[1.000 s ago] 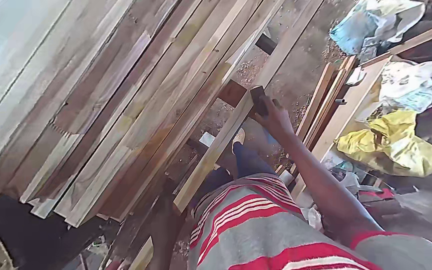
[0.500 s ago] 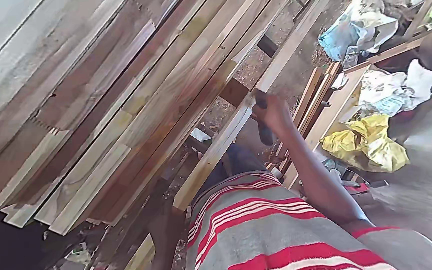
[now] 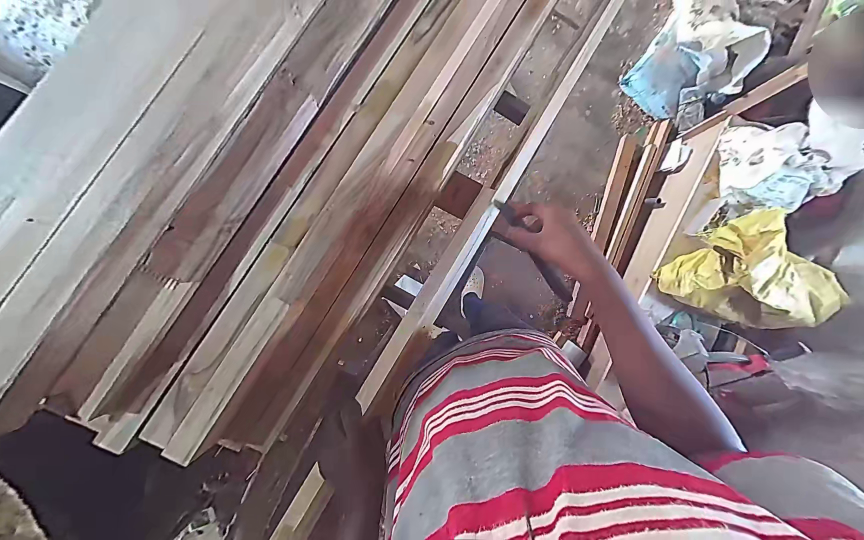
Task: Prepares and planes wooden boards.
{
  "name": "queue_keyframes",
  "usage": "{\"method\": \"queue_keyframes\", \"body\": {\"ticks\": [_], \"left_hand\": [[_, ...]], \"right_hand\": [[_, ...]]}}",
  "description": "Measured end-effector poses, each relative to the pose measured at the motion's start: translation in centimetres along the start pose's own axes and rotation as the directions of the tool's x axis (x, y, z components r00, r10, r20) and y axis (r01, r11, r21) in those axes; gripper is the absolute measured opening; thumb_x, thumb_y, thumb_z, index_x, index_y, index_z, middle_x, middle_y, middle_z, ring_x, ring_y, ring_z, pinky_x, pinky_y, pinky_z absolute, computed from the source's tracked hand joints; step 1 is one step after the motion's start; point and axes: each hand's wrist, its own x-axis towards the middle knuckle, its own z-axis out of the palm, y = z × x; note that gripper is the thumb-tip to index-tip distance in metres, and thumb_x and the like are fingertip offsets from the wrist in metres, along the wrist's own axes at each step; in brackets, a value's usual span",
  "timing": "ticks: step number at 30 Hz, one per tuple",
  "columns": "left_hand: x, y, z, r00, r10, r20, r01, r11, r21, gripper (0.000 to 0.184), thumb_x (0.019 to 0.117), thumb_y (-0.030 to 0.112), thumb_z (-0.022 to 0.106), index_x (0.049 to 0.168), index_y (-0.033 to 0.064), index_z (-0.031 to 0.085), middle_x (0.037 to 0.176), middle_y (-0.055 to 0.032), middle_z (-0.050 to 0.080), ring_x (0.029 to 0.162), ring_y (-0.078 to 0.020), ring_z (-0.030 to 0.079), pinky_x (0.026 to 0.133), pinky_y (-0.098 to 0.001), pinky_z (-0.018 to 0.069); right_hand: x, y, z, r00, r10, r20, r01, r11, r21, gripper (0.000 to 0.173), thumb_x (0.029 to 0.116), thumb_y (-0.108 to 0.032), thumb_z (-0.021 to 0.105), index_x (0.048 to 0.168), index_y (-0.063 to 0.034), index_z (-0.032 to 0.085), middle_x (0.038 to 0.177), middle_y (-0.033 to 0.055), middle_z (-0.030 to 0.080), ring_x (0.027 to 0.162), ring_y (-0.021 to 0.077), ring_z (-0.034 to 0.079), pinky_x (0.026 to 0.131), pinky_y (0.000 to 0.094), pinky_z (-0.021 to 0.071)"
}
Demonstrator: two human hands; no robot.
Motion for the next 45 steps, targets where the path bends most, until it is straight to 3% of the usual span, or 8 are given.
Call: {"method": "queue_keyframes", "body": {"ticks": [5, 11, 15, 20, 25, 36, 39, 45], "left_hand": [[-1.3, -0.4, 1.7, 0.999, -0.021, -0.032, 0.021, 1.0, -0.01, 0.068, 0.0924, 0.057, 0.061, 0.121, -0.0044, 0.067, 0.115, -0.0342, 0.066, 0.105, -0.0551, 0.065, 0.082, -0.069, 0.0502], [-1.9, 0.2, 2.1, 0.997, -0.072, 0.025, 0.072, 0.997, -0.005, 0.044, 0.0797, 0.021, 0.076, 0.116, -0.0033, 0.069, 0.109, -0.0366, 0.064, 0.101, -0.0593, 0.063, 0.078, -0.0723, 0.0488], [-0.1, 0.8, -0.6, 0.937, -0.123, 0.326, 0.151, 0.986, -0.062, 0.065, 0.0774, 0.031, 0.087, 0.128, -0.0027, 0.064, 0.121, -0.0384, 0.061, 0.113, -0.0607, 0.058, 0.091, -0.0747, 0.0443], [1.5, -2.3, 0.4, 0.814, -0.072, 0.577, 0.059, 0.997, 0.041, 0.068, 0.079, 0.041, 0.085, 0.133, 0.0061, 0.063, 0.104, -0.0247, 0.073, 0.095, -0.046, 0.071, 0.077, -0.0664, 0.0552], [0.3, -2.2, 1.0, 0.913, 0.012, 0.407, 0.014, 0.998, -0.059, 0.054, 0.0748, 0.034, 0.087, 0.119, 0.0082, 0.071, 0.092, -0.0229, 0.073, 0.079, -0.0451, 0.072, 0.066, -0.0658, 0.0554], [0.6, -0.7, -0.3, 0.931, -0.001, 0.365, 0.024, 0.998, -0.061, 0.049, 0.0756, 0.026, 0.088, 0.114, 0.0014, 0.071, 0.092, -0.0269, 0.073, 0.08, -0.0499, 0.072, 0.067, -0.0682, 0.0539], [0.2, -2.4, 1.6, 0.898, -0.037, 0.438, 0.05, 0.999, -0.02, 0.056, 0.0773, 0.034, 0.087, 0.124, 0.0081, 0.07, 0.093, -0.0224, 0.074, 0.081, -0.0448, 0.073, 0.068, -0.065, 0.056], [1.2, -2.1, 0.8, 0.83, -0.076, 0.552, 0.098, 0.995, -0.009, 0.055, 0.0815, 0.034, 0.084, 0.128, 0.0089, 0.069, 0.094, -0.0213, 0.075, 0.085, -0.0439, 0.073, 0.073, -0.0667, 0.0557]], "right_hand": [[5.1, 4.8, -0.8, 0.978, -0.086, -0.192, 0.089, 0.996, 0.007, 0.058, 0.095, -0.025, 0.074, 0.146, -0.0097, 0.052, 0.118, 0.0209, 0.07, 0.098, 0.0368, 0.071, 0.087, 0.0599, 0.0553], [6.8, 8.9, 1.7, 0.93, -0.27, -0.248, 0.225, 0.955, -0.195, 0.061, 0.0923, -0.024, 0.075, 0.148, -0.0102, 0.052, 0.128, 0.0233, 0.065, 0.103, 0.0414, 0.07, 0.087, 0.0603, 0.0559], [2.6, 7.7, 3.6, 0.94, -0.293, -0.174, 0.208, 0.897, -0.389, 0.059, 0.0898, -0.021, 0.077, 0.143, -0.0046, 0.057, 0.119, 0.0255, 0.068, 0.09, 0.0434, 0.072, 0.075, 0.0594, 0.0586], [0.3, 0.9, -0.2, 0.989, 0.015, -0.145, -0.068, 0.928, -0.366, 0.044, 0.0945, -0.031, 0.074, 0.129, -0.0039, 0.066, 0.104, 0.0258, 0.07, 0.097, 0.0458, 0.069, 0.079, 0.0654, 0.0541], [5.3, -0.8, -1.9, 0.973, 0.144, -0.182, -0.196, 0.928, -0.317, 0.048, 0.0975, -0.039, 0.067, 0.122, 0.0014, 0.067, 0.112, 0.0269, 0.068, 0.109, 0.044, 0.066, 0.091, 0.0643, 0.0511], [-0.7, -0.9, 1.1, 0.998, 0.05, -0.037, -0.06, 0.944, -0.326, 0.034, 0.0961, -0.035, 0.071, 0.104, -0.0018, 0.072, 0.093, 0.0209, 0.069, 0.089, 0.0378, 0.069, 0.073, 0.0587, 0.0542], [1.4, 0.2, -1.5, 0.997, 0.071, 0.033, -0.055, 0.937, -0.346, 0.047, 0.096, -0.043, 0.071, 0.12, -0.003, 0.071, 0.106, 0.0205, 0.071, 0.103, 0.0378, 0.069, 0.088, 0.06, 0.053], [6.7, 4.5, -3.7, 0.986, -0.041, -0.16, -0.002, 0.965, -0.262, 0.055, 0.0932, -0.029, 0.073, 0.141, -0.0099, 0.057, 0.109, 0.024, 0.07, 0.1, 0.0427, 0.069, 0.085, 0.0632, 0.0536]]}}
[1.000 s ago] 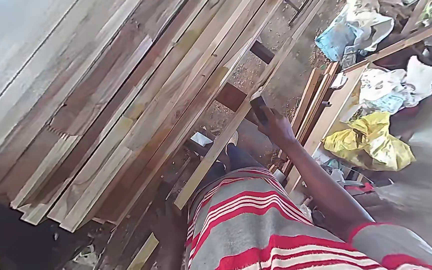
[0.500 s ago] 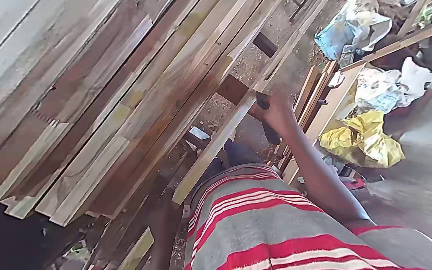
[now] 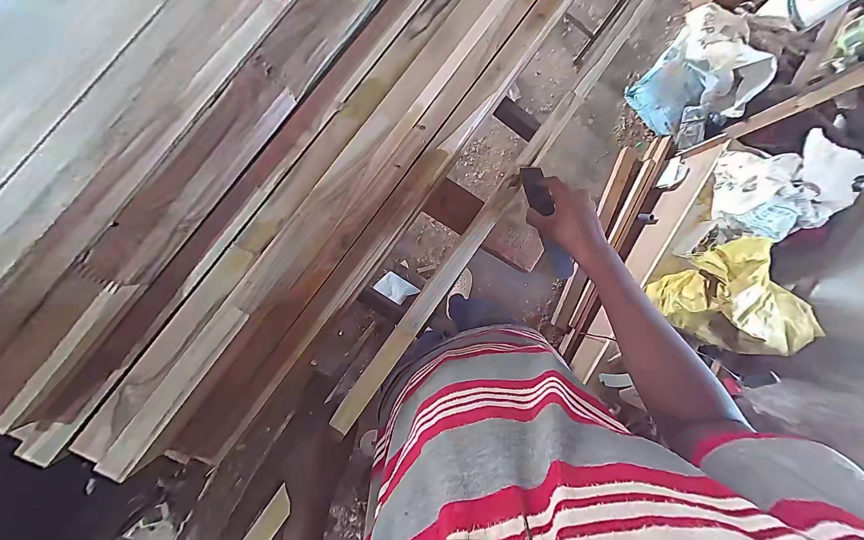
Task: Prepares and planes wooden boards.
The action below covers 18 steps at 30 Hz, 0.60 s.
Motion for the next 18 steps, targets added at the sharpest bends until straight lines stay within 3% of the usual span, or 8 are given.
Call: {"method": "queue_keyframes", "body": {"ticks": [5, 8, 12, 14, 15, 16, 17, 18], "left_hand": [[0.0, -0.4, 0.8, 0.998, 0.029, -0.051, -0.032, 0.998, -0.058, 0.052, 0.0783, 0.029, 0.086, 0.125, 0.0104, 0.071, 0.101, -0.0195, 0.075, 0.087, -0.0431, 0.073, 0.073, -0.0673, 0.0558], [-0.4, -0.5, 1.0, 0.999, -0.01, -0.035, 0.009, 1.0, -0.023, 0.056, 0.0783, 0.03, 0.087, 0.128, 0.01, 0.07, 0.103, -0.0208, 0.075, 0.088, -0.0443, 0.073, 0.074, -0.0688, 0.0552], [-0.7, -0.9, 3.0, 0.989, 0.003, -0.151, 0.003, 0.999, 0.042, 0.063, 0.0713, 0.032, 0.091, 0.127, 0.0127, 0.069, 0.107, -0.018, 0.074, 0.088, -0.0417, 0.073, 0.07, -0.0655, 0.0563], [-1.1, -0.2, 2.7, 0.977, -0.011, -0.213, 0.018, 0.999, 0.034, 0.057, 0.0656, 0.025, 0.092, 0.118, 0.0109, 0.074, 0.103, -0.0178, 0.075, 0.087, -0.0416, 0.074, 0.068, -0.0641, 0.0566], [-1.3, 1.7, -0.3, 0.993, -0.103, -0.055, 0.104, 0.994, 0.015, 0.052, 0.0734, 0.022, 0.087, 0.122, 0.0084, 0.073, 0.112, -0.0191, 0.075, 0.1, -0.0422, 0.073, 0.08, -0.063, 0.0564], [-0.6, 4.2, -5.4, 0.912, -0.224, 0.344, 0.221, 0.974, 0.05, 0.058, 0.0923, 0.022, 0.073, 0.146, 0.0083, 0.056, 0.142, -0.0188, 0.062, 0.131, -0.0393, 0.059, 0.105, -0.0575, 0.0462], [0.0, 5.5, -7.7, 0.831, -0.26, 0.492, 0.253, 0.964, 0.081, 0.061, 0.0978, 0.022, 0.066, 0.154, 0.0095, 0.046, 0.152, -0.0176, 0.053, 0.14, -0.0369, 0.05, 0.113, -0.0539, 0.0398], [-0.9, 5.0, -6.3, 0.927, -0.194, 0.321, 0.195, 0.98, 0.031, 0.056, 0.0922, 0.02, 0.072, 0.144, 0.0066, 0.057, 0.136, -0.0215, 0.064, 0.127, -0.041, 0.061, 0.104, -0.0575, 0.0467]], "right_hand": [[-1.3, 0.7, 3.1, 0.999, -0.04, 0.016, 0.042, 0.992, -0.115, 0.061, 0.0925, -0.027, 0.075, 0.145, -0.0064, 0.054, 0.12, 0.0268, 0.066, 0.1, 0.0456, 0.069, 0.082, 0.0623, 0.0562], [-4.1, -1.1, 1.9, 0.995, -0.028, 0.096, 0.041, 0.99, -0.137, 0.052, 0.0927, -0.03, 0.077, 0.136, -0.0059, 0.061, 0.106, 0.0239, 0.069, 0.093, 0.0429, 0.069, 0.076, 0.0611, 0.0559], [-1.0, -2.3, -1.8, 0.993, 0.112, 0.019, -0.111, 0.992, -0.06, 0.047, 0.0942, -0.034, 0.072, 0.131, -0.0051, 0.066, 0.11, 0.0243, 0.071, 0.104, 0.0438, 0.068, 0.088, 0.0647, 0.0528], [1.1, -2.3, -2.2, 0.988, 0.152, 0.012, -0.152, 0.988, -0.017, 0.045, 0.0961, -0.038, 0.07, 0.125, -0.0027, 0.067, 0.11, 0.0247, 0.07, 0.105, 0.0428, 0.067, 0.089, 0.0643, 0.0511], [1.3, -2.4, -1.9, 0.988, 0.154, 0.03, -0.154, 0.988, 0.003, 0.044, 0.0968, -0.039, 0.068, 0.12, -0.0017, 0.068, 0.109, 0.0247, 0.069, 0.104, 0.0422, 0.067, 0.088, 0.0643, 0.0507], [1.2, -2.9, -1.5, 0.989, 0.14, 0.042, -0.141, 0.99, 0.02, 0.042, 0.0968, -0.037, 0.068, 0.118, -0.0004, 0.069, 0.108, 0.0255, 0.069, 0.103, 0.0427, 0.068, 0.088, 0.0654, 0.0512], [0.6, -3.4, -0.9, 0.99, 0.125, 0.058, -0.127, 0.991, 0.031, 0.041, 0.0966, -0.036, 0.069, 0.116, -0.0001, 0.069, 0.106, 0.0255, 0.069, 0.1, 0.0423, 0.068, 0.086, 0.0655, 0.0518], [-0.4, -3.8, -0.2, 0.991, 0.114, 0.077, -0.117, 0.992, 0.039, 0.039, 0.0963, -0.035, 0.07, 0.115, -0.0005, 0.07, 0.104, 0.0244, 0.07, 0.098, 0.0409, 0.069, 0.086, 0.0644, 0.0526]]}}
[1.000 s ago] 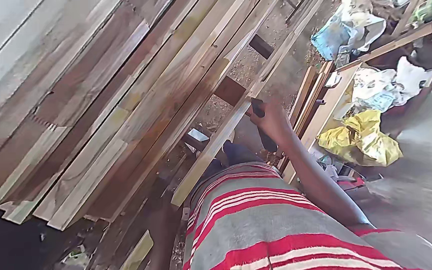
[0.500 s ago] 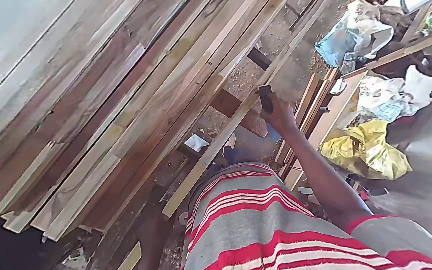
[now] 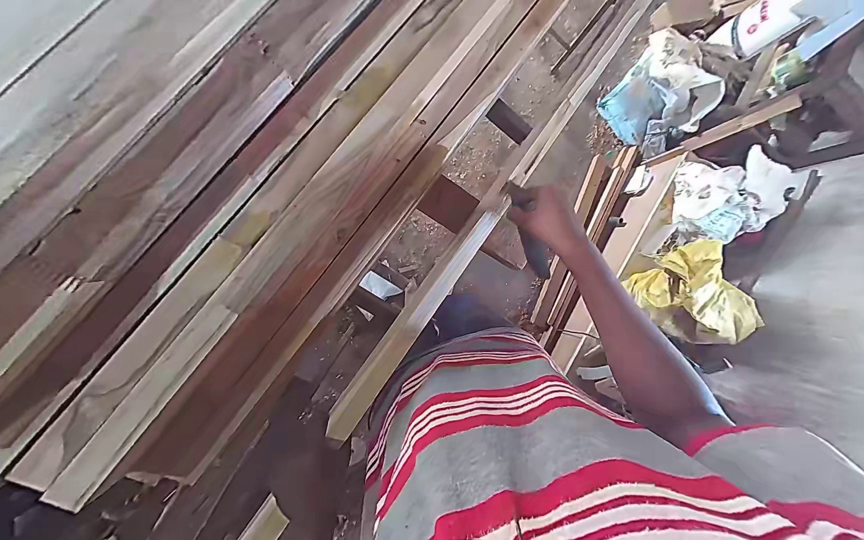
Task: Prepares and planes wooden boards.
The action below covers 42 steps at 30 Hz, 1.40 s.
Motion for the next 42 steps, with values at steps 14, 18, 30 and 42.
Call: {"method": "queue_keyframes", "body": {"ticks": [14, 18, 30, 42], "left_hand": [[-4.8, 5.0, -6.9, 0.998, 0.015, 0.067, -0.007, 0.993, -0.121, 0.052, 0.1025, 0.026, 0.062, 0.143, -0.0053, 0.054, 0.135, -0.0316, 0.061, 0.129, -0.047, 0.057, 0.109, -0.059, 0.0411], [-6.4, 8.0, -7.7, 0.996, -0.091, 0.014, 0.092, 0.988, -0.125, 0.055, 0.102, 0.029, 0.061, 0.145, -0.0044, 0.052, 0.141, -0.0306, 0.057, 0.134, -0.0458, 0.053, 0.114, -0.0586, 0.0375], [-12.0, 26.3, 0.1, 0.682, -0.502, -0.532, -0.02, 0.715, -0.699, 0.054, 0.0958, 0.01, 0.062, 0.138, -0.0199, 0.048, 0.147, -0.04, 0.041, 0.141, -0.042, 0.041, 0.12, -0.0379, 0.0306], [-4.2, 29.0, 15.2, 0.625, -0.2, -0.755, -0.268, 0.853, -0.448, 0.059, 0.092, 0.029, 0.066, 0.14, -0.0038, 0.055, 0.148, -0.0275, 0.049, 0.139, -0.0415, 0.046, 0.114, -0.0522, 0.04]], "right_hand": [[2.5, 6.6, -3.3, 0.982, -0.176, -0.074, 0.18, 0.982, 0.054, 0.06, 0.0916, -0.024, 0.076, 0.144, -0.0045, 0.053, 0.112, 0.0263, 0.069, 0.097, 0.0418, 0.069, 0.086, 0.063, 0.0541], [10.7, 9.8, -4.2, 0.932, -0.302, -0.203, 0.297, 0.953, -0.054, 0.073, 0.0912, -0.024, 0.075, 0.156, -0.0148, 0.042, 0.127, 0.0243, 0.066, 0.107, 0.0435, 0.069, 0.089, 0.0623, 0.0545], [14.7, 21.7, 0.8, 0.905, -0.417, 0.087, 0.423, 0.903, -0.07, 0.054, 0.0969, -0.027, 0.068, 0.148, -0.0133, 0.057, 0.139, 0.0241, 0.059, 0.118, 0.0432, 0.064, 0.098, 0.0584, 0.0527], [22.6, 16.8, -2.9, 0.569, -0.664, -0.484, 0.752, 0.659, -0.02, 0.057, 0.088, -0.011, 0.074, 0.143, -0.003, 0.06, 0.129, 0.0273, 0.065, 0.101, 0.0407, 0.072, 0.076, 0.0516, 0.0618]]}}
